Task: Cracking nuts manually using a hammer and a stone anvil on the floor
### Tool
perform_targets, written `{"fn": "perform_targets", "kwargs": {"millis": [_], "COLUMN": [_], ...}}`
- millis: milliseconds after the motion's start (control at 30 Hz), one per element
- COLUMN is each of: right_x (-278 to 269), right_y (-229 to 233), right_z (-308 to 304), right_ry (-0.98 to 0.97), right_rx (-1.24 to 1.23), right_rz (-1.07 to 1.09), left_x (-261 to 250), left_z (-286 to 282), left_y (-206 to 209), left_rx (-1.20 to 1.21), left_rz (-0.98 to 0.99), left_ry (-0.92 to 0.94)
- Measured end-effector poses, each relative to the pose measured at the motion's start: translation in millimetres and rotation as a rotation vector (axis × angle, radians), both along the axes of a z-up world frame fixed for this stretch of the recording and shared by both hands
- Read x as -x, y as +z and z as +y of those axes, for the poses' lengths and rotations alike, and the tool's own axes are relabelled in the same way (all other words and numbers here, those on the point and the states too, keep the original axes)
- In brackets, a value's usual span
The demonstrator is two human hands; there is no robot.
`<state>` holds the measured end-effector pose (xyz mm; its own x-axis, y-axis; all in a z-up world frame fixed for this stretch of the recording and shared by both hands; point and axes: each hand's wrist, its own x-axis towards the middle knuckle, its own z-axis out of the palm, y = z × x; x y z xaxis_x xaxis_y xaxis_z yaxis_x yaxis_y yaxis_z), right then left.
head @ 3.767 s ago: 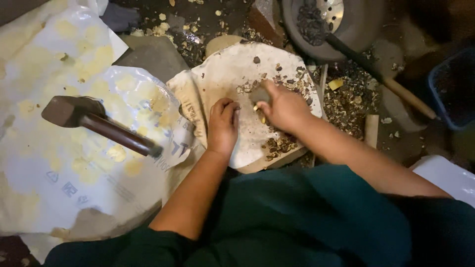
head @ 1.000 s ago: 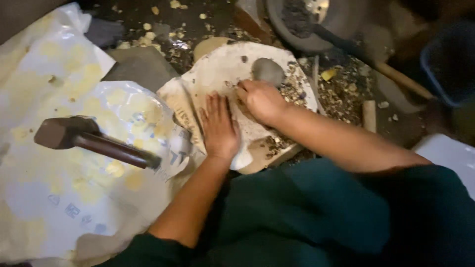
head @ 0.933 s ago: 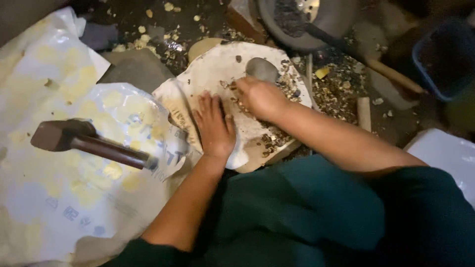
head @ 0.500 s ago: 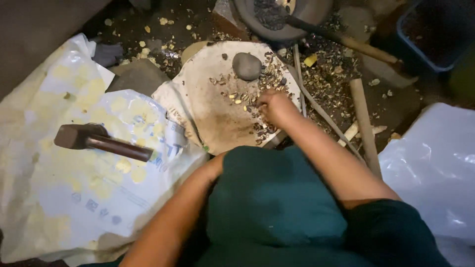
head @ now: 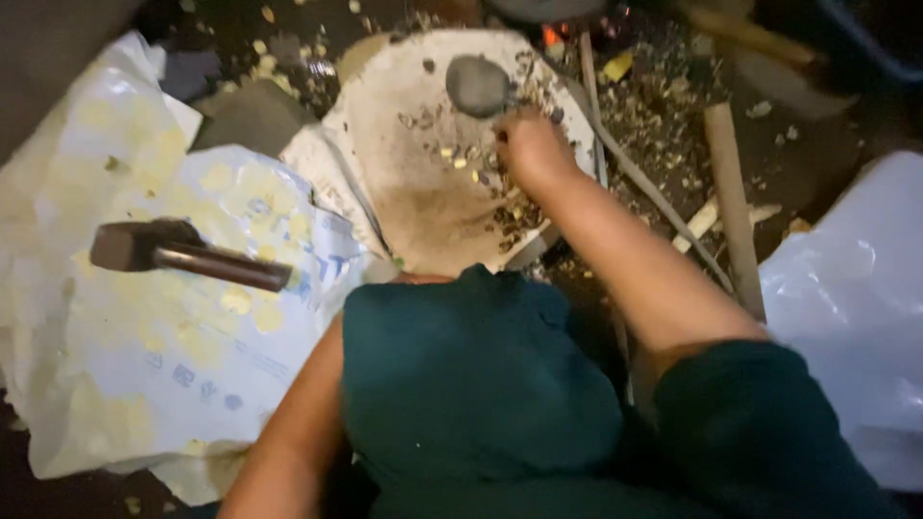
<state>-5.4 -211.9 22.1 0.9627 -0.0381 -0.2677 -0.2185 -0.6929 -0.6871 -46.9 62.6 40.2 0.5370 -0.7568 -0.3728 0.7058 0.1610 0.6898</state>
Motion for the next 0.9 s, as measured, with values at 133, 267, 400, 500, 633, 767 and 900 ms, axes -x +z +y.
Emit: {"fn": "perform_targets", "kwargs": {"millis": [133, 267, 400, 500, 633, 767, 900], "right_x": [-11, -7, 48, 88, 171, 239, 256], "right_y": [7, 82, 87, 128, -54, -144, -172], "right_z": [7, 16, 32, 24, -16, -47, -45], "right_ry": [0.121, -0.024, 0.141, 0.114, 0.002, 0.108, 0.22], "right_rx": [0.296, 0.129, -0.228, -0.197, 0.339, 0.321, 0.661], "right_rz": [0.06, 0.421, 0.115, 0.115, 0.639, 0.461, 0.295], "left_x": [10, 10, 15, 19, 12, 29, 3], "left_z": [25, 29, 10, 7, 8, 18, 23], "left_y": [-15, -24, -29, -26, 6, -83, -105], "left_rx": [0.013, 0.051, 0.077, 0.036, -0.369, -0.236, -0.255], "left_rz": [0.187, 0.348, 0.536, 0.621, -0.126, 0.254, 0.195], "left_ry": [-0.002, -0.026, 0.158, 0.252, -0.271, 0.038, -0.003]}}
